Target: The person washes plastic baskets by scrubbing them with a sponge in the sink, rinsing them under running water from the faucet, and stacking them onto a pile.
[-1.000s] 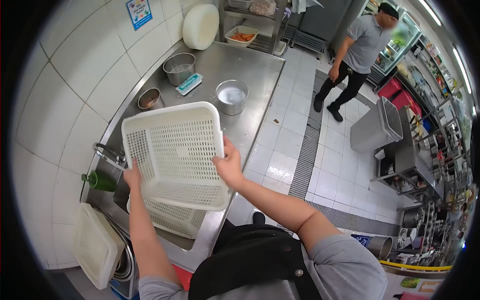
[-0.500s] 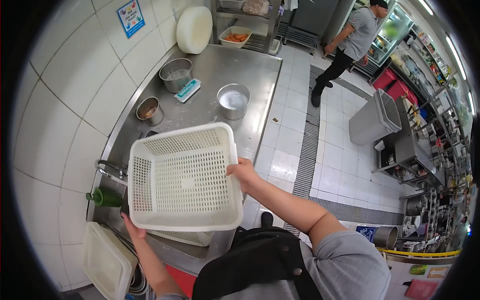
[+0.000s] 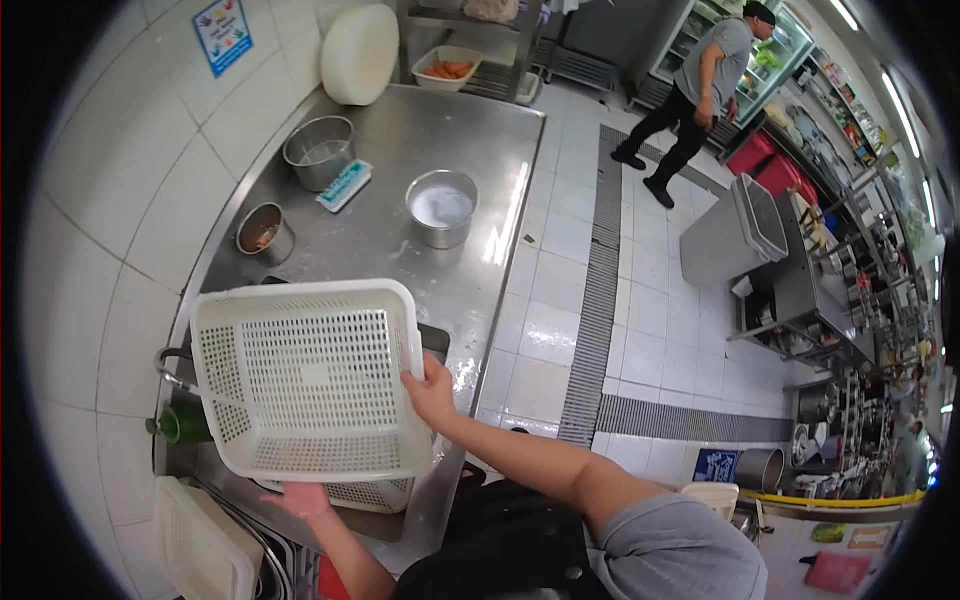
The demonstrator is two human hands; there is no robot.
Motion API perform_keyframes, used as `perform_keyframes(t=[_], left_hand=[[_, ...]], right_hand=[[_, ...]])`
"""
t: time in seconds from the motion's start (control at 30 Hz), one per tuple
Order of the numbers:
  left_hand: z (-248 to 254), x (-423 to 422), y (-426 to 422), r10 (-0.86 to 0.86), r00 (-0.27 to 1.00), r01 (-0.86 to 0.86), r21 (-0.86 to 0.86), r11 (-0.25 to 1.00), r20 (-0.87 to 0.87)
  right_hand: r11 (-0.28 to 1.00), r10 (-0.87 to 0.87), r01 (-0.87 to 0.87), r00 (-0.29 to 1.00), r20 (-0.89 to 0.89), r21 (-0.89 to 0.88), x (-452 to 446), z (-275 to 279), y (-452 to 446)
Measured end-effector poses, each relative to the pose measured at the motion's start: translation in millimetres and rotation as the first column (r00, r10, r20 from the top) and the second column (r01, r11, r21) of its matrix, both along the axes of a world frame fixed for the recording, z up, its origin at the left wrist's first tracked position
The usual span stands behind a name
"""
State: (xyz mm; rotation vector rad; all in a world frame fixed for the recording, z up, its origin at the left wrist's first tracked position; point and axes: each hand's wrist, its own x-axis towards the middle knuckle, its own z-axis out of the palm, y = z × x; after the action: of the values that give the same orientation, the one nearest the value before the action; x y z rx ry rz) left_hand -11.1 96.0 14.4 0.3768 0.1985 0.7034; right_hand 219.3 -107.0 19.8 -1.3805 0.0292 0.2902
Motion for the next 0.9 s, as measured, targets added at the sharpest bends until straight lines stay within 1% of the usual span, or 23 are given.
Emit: perform_keyframes(t=[0.03, 0.07, 0.1, 0.13, 0.17, 0.2, 0.23, 0.27, 0.3, 0.33, 0.37, 0.4, 0.43, 0.47, 0.5, 0.57, 0.63, 0.67, 0.7, 0.77, 0.8, 0.87, 0.9], left_hand=[[11.2, 10.6, 5.9, -0.013, 1.0, 0.013, -0.002, 1.0, -0.007], [19.1, 22.5, 16.2, 0.077, 0.982, -0.075, 0.018, 0.997, -0.174], [20.4, 26.2, 27.5, 0.168, 0.927, -0.158, 0.055, 0.986, -0.335], [0.8, 25.5, 51.1, 0.163, 0.927, -0.152, 0.057, 0.987, -0.339], [-33.0, 29.5, 82.4, 0.078, 0.83, -0.063, 0.046, 0.997, -0.553], [-55.5, 35.0, 100.1, 0.002, 0.681, 0.019, 0.02, 1.0, -0.733], [-63.0, 43.7, 102.7, 0.006, 0.684, 0.023, 0.031, 0.999, -0.73], [-67.8, 57.7, 104.7, -0.03, 0.681, -0.007, -0.047, 0.999, -0.732], [-66.0, 75.6, 104.2, -0.069, 0.682, -0.035, -0.127, 0.991, -0.728], [-37.8, 92.6, 88.8, -0.069, 0.73, -0.064, -0.169, 0.984, -0.68], [-45.8, 97.5, 100.9, -0.073, 0.738, -0.052, -0.165, 0.985, -0.671], [-60.4, 100.4, 119.5, -0.056, 0.747, 0.013, -0.07, 0.997, -0.663], [-69.4, 104.2, 129.0, -0.041, 0.755, 0.076, 0.025, 0.997, -0.655], [-54.1, 110.2, 115.5, -0.027, 0.72, 0.158, 0.127, 0.979, -0.693], [-46.0, 121.8, 92.7, -0.03, 0.719, 0.165, 0.129, 0.978, -0.694], [-34.4, 135.3, 53.1, 0.041, 0.672, 0.137, 0.179, 0.974, -0.739], [-80.7, 121.9, 32.6, -0.054, 0.679, 0.276, 0.186, 0.943, -0.732], [-74.8, 115.5, 6.7, -0.129, 0.573, 0.367, 0.113, 0.923, -0.809], [-66.8, 107.1, -17.3, -0.196, 0.449, 0.445, 0.028, 0.895, -0.872], [-103.8, 76.5, -30.3, -0.424, 0.214, 0.661, -0.189, 0.726, -0.88], [-97.1, 71.6, -43.7, -0.419, 0.22, 0.653, -0.187, 0.734, -0.881], [-83.1, 52.2, -76.5, -0.297, 0.058, 0.703, -0.172, 0.69, -0.953], [-81.9, 44.5, -79.9, -0.294, 0.063, 0.68, -0.174, 0.712, -0.954]], right_hand=[[0.995, -0.021, 0.02, 1.0, 0.003, 0.099, 1.0, 7.9, 2.9], [0.99, 0.006, -0.001, 0.999, -0.036, 0.138, -4.5, 13.9, 4.5], [0.991, -0.001, 0.007, 0.999, -0.043, 0.134, -14.6, 24.8, 4.1], [0.995, 0.036, -0.046, 0.994, 0.102, 0.091, -26.7, 37.4, 5.0], [0.995, 0.078, -0.092, 0.965, 0.249, 0.044, -36.7, 43.4, 5.5], [0.959, 0.126, -0.154, 0.984, 0.127, 0.24, -50.8, 33.1, 4.7], [0.957, 0.12, -0.15, 0.984, 0.133, 0.249, -65.5, 30.2, -0.6], [0.965, 0.119, -0.191, 0.928, 0.352, 0.178, -77.1, 28.9, -13.7], [0.973, 0.125, -0.211, 0.822, 0.555, 0.094, -78.2, 29.5, -28.3], [0.985, 0.085, -0.155, 0.827, 0.556, 0.08, -72.4, 30.3, -45.0], [0.993, 0.043, -0.097, 0.83, 0.556, 0.068, -65.7, 32.7, -63.4], [0.994, 0.031, -0.086, 0.824, 0.566, 0.071, -56.3, 41.0, -83.6], [0.996, 0.085, -0.074, 0.805, 0.588, -0.043, -44.0, 53.6, -104.9], [0.986, 0.143, -0.06, 0.79, 0.597, -0.156, -35.0, 64.8, -117.5], [0.987, 0.135, -0.053, 0.792, 0.596, -0.154, -29.9, 72.0, -121.2], [0.975, 0.123, 0.041, 0.714, 0.689, -0.217, -17.1, 87.1, -125.6], [0.972, 0.153, 0.028, 0.677, 0.72, -0.232, 6.1, 126.7, -127.8], [0.968, 0.18, 0.02, 0.638, 0.748, -0.25, 18.5, 144.3, -130.6], [0.97, 0.171, 0.025, 0.641, 0.749, -0.242, 29.7, 153.6, -134.0], [0.937, 0.346, -0.144, 0.484, 0.804, -0.317, 48.1, 169.3, -140.2], [0.936, 0.35, -0.155, 0.479, 0.805, -0.315, 53.8, 183.5, -144.0], [0.929, 0.366, -0.046, 0.238, 0.9, -0.366, 57.5, 212.3, -150.8], [0.928, 0.373, -0.077, 0.231, 0.899, -0.365, 59.7, 220.4, -154.9]])
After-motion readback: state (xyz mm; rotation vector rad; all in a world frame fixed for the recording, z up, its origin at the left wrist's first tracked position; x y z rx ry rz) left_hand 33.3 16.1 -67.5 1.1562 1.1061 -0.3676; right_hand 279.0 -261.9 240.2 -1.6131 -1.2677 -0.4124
